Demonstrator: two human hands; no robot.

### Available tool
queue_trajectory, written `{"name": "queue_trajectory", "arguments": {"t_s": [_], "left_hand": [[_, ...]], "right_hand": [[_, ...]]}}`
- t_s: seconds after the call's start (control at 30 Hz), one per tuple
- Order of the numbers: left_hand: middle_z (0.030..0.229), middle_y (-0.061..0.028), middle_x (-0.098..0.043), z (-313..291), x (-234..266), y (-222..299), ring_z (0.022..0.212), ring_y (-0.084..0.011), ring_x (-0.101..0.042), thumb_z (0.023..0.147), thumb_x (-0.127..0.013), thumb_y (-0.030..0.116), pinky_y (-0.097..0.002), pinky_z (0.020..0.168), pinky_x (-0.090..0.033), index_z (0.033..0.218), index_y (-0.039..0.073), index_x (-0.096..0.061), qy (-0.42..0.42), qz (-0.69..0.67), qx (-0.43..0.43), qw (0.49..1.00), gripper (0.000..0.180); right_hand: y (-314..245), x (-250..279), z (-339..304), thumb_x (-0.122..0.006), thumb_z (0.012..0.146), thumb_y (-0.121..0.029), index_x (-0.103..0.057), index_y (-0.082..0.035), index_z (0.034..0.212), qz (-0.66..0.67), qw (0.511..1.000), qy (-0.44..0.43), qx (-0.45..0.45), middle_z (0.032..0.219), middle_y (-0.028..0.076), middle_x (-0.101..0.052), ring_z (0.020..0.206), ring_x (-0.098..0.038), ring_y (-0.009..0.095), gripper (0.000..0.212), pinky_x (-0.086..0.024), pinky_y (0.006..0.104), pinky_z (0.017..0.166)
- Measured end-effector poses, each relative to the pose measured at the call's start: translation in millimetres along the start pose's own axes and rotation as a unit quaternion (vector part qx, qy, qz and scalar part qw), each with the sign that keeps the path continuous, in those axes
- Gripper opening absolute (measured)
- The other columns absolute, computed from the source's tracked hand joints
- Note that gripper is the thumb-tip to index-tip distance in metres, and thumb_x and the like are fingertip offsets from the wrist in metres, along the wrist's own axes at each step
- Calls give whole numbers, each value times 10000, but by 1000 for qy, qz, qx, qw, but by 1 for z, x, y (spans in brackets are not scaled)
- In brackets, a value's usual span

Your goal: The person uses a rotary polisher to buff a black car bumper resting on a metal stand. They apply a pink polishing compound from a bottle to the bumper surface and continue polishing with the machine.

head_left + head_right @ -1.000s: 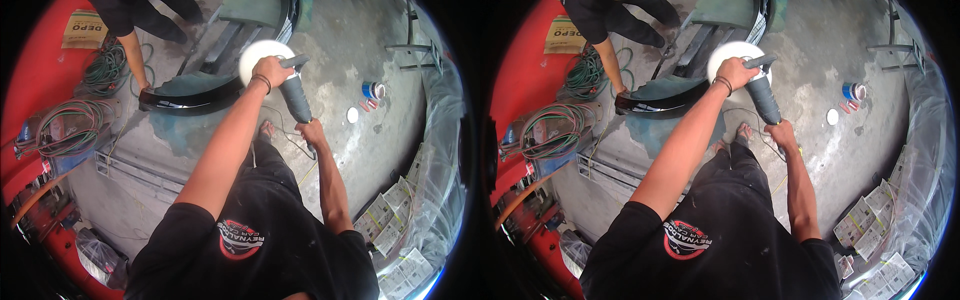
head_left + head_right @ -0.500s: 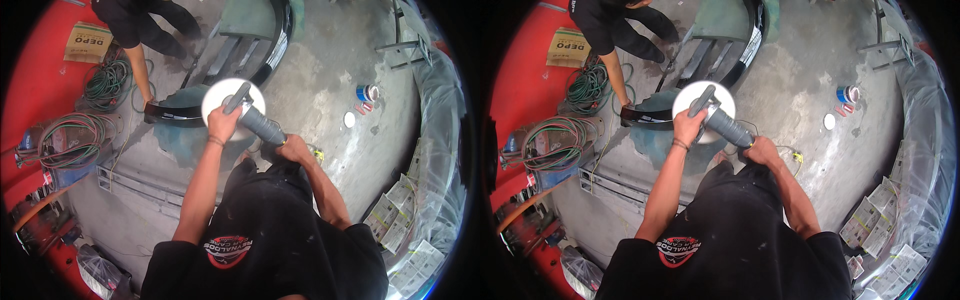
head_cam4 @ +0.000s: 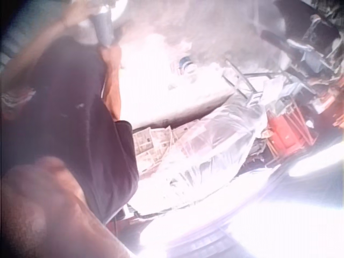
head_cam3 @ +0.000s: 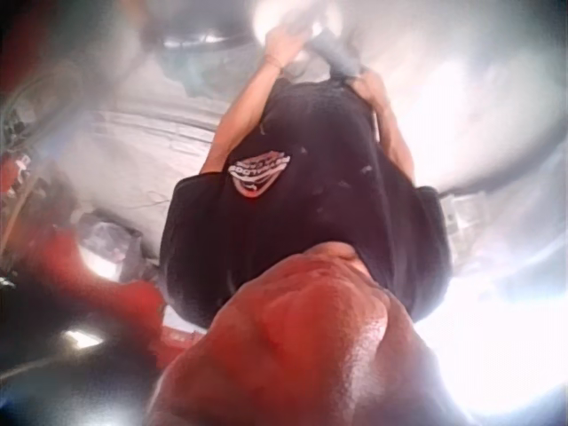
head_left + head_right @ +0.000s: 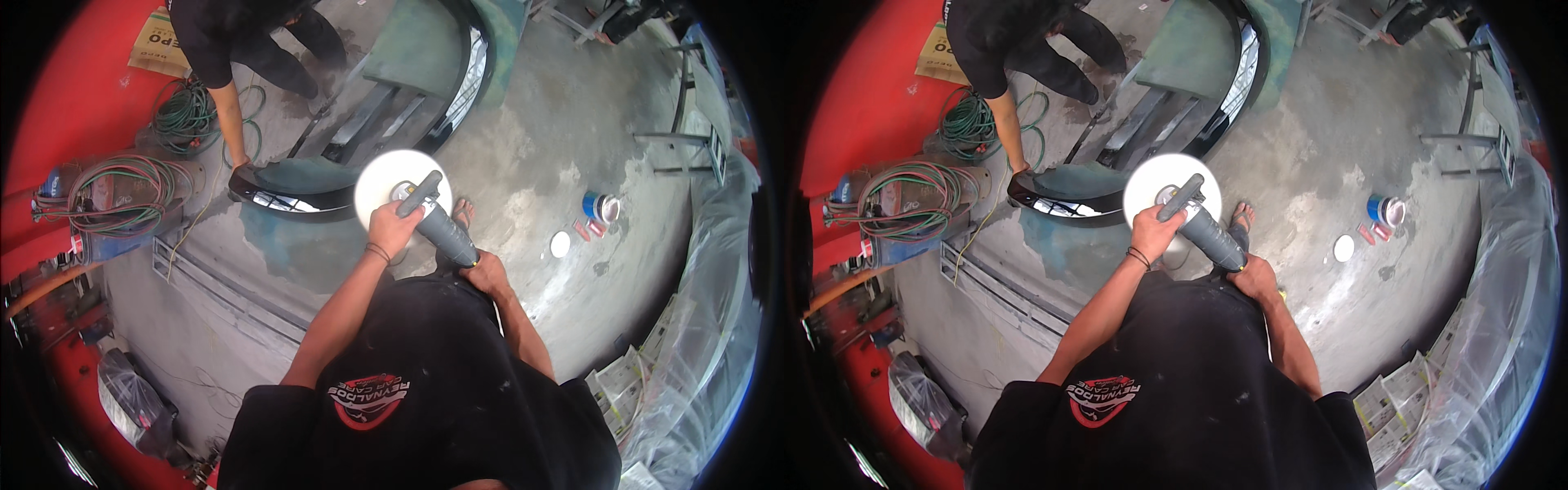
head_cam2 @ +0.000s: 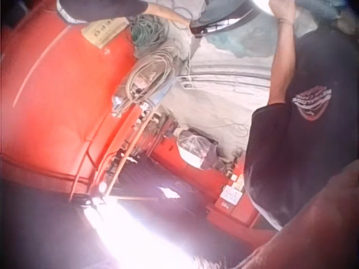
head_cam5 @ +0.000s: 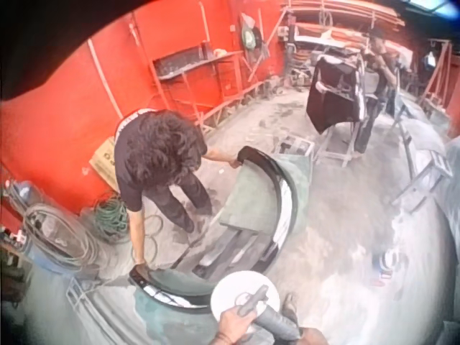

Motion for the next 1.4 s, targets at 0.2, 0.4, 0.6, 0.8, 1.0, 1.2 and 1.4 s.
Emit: {"name": "queue_trajectory", "arguments": {"t_s": [0.2, 0.4, 0.6, 0.8, 1.0, 1.2, 1.4], "left_hand": [[835, -244, -749, 51, -77, 61, 809, -400, -757, 849, -781, 444, -457, 766, -595, 912, 8, -798, -18, 18, -48, 999, 441], [864, -240, -763, 128, -148, 119, 833, -405, -764, 797, -786, 510, -459, 817, -609, 920, 20, -812, -9, 86, -82, 993, 505], [941, -229, -784, 167, -162, 150, 908, -394, -770, 771, -788, 526, -440, 888, -605, 953, 27, -821, -13, 46, -72, 996, 531], [972, -204, -795, 130, -147, 129, 947, -369, -770, 774, -810, 472, -446, 903, -597, 1005, 102, -846, -70, 8, -32, 997, 437], [910, -223, -766, 50, -104, 49, 894, -416, -747, 809, -761, 462, -482, 859, -596, 909, 66, -803, -9, -13, -41, 999, 411], [855, -184, -770, -31, -35, -27, 775, -266, -759, 901, -797, 348, -399, 773, -592, 1076, -1, -794, 19, -65, -8, 998, 390], [841, -90, -776, -81, 53, -89, 765, -151, -713, 920, -813, 290, -346, 747, -571, 1074, 4, -799, 93, -116, 86, 985, 325]], "right_hand": [[42, 78, 33, -822, 736, -251, -767, -37, 1121, 34, 999, 24, 5, 1043, 238, -784, 1021, -757, 416, 444, -590, 467, 900], [92, 145, 93, -847, 725, -217, -758, 29, 1039, 53, 996, 66, -4, 927, 237, -780, 887, -774, 360, 409, -575, 442, 833], [92, 188, 137, -819, 725, -196, -751, 40, 989, 53, 996, 76, -11, 861, 220, -762, 774, -718, 306, 360, -541, 434, 765], [124, 144, 126, -807, 754, -183, -695, -15, 785, 51, 992, 103, 54, 613, 40, -623, 531, -569, 147, 204, -441, 359, 540], [92, 80, 64, -836, 749, -188, -738, 29, 1015, 10, 998, 36, 53, 887, 197, -752, 831, -731, 336, 357, -553, 438, 785], [45, 6, 22, -813, 762, -253, -742, -8, 1179, -30, 997, -22, 67, 1047, 249, -783, 1015, -763, 422, 488, -583, 477, 904], [-41, -57, 10, -799, 771, -357, -723, -67, 1279, -98, 985, -93, 108, 1170, 259, -764, 1141, -721, 432, 589, -557, 507, 1012]]}}
Point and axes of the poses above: each hand's wrist, its own z-axis towards the middle knuckle, its own x-axis out of the back of the hand, y = z × x, the point moved 1 cm from there along z, towards the middle knuckle
